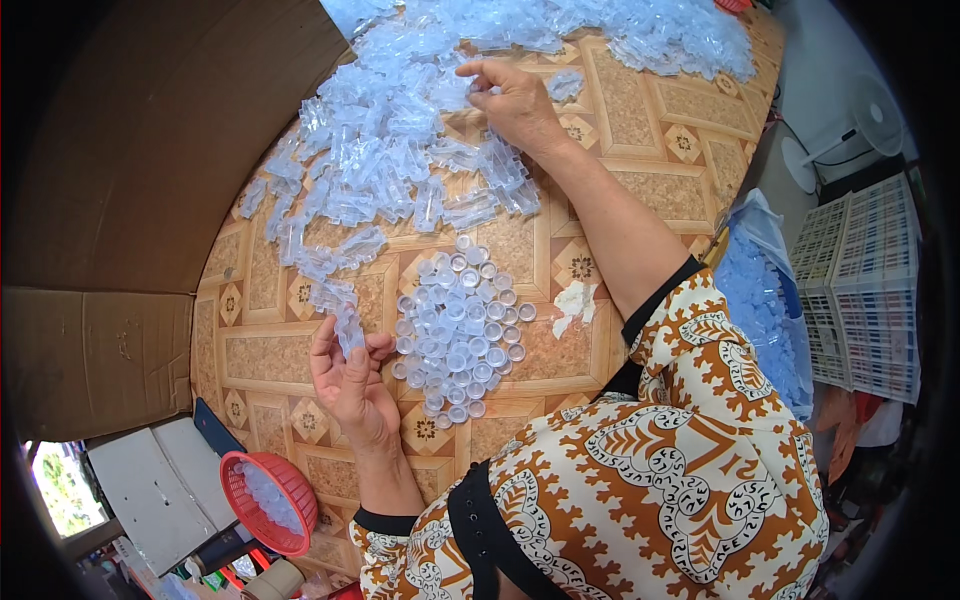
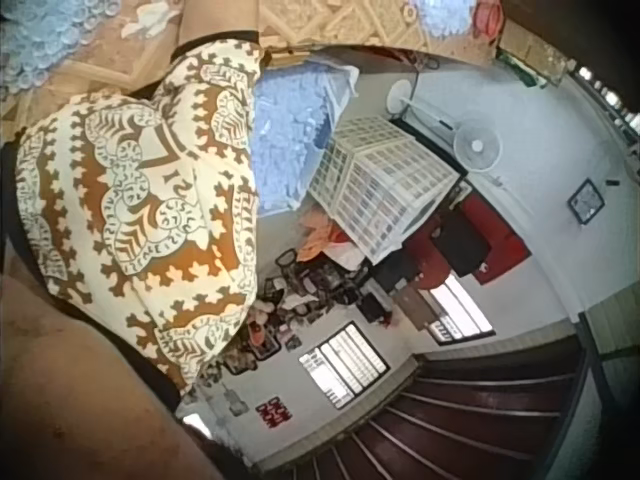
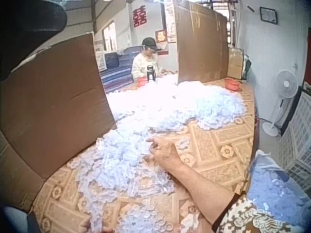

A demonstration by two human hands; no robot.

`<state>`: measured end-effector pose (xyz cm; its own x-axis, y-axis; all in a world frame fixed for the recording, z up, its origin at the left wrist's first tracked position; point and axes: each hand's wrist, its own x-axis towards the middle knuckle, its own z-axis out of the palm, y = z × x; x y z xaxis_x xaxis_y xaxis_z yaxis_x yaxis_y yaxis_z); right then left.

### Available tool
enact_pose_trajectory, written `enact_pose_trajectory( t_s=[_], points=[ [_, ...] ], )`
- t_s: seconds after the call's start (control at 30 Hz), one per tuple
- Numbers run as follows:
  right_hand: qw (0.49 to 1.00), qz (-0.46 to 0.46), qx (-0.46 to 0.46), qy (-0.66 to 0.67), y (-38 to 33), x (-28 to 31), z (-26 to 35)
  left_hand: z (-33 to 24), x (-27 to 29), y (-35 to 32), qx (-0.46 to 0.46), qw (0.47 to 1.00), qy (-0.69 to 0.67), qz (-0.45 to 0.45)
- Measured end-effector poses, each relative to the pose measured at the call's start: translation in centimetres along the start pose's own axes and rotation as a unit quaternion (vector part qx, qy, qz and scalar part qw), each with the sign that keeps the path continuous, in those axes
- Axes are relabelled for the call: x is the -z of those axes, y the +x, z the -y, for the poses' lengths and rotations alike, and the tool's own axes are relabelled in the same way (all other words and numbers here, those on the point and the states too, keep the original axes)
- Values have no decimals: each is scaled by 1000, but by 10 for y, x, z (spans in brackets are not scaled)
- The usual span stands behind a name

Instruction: The person assembles small plastic items by picking up clear plastic pieces from the table and pressing them together by hand.

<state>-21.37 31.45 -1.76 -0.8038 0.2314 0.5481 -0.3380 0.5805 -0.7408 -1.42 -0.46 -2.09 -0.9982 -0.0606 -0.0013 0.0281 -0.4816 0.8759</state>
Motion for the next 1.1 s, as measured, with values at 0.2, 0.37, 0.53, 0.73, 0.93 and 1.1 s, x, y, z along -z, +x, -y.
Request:
enact_pose_trajectory(
  t_s=[0.2,0.37,0.53,0.73,0.93,1.1],
  points=[
    [901,228,-81,360,-2,13,54,-3,-3,2,-14,1000,-24,-5],
    [796,467,-52,381,-40,-8,135,-11,-10,4,-44,996,-49,55],
    [834,435,42,336,-91,-60,155,-18,-19,-13,-27,996,-75,38],
    [860,439,-113,235,-128,-60,163,-6,-10,-27,-10,998,-66,-12],
    [792,498,-189,297,-138,-33,163,2,-6,-39,-11,999,-34,12],
    [750,483,-240,383,-152,-31,145,7,-12,-44,27,997,-65,20]
  ],
)
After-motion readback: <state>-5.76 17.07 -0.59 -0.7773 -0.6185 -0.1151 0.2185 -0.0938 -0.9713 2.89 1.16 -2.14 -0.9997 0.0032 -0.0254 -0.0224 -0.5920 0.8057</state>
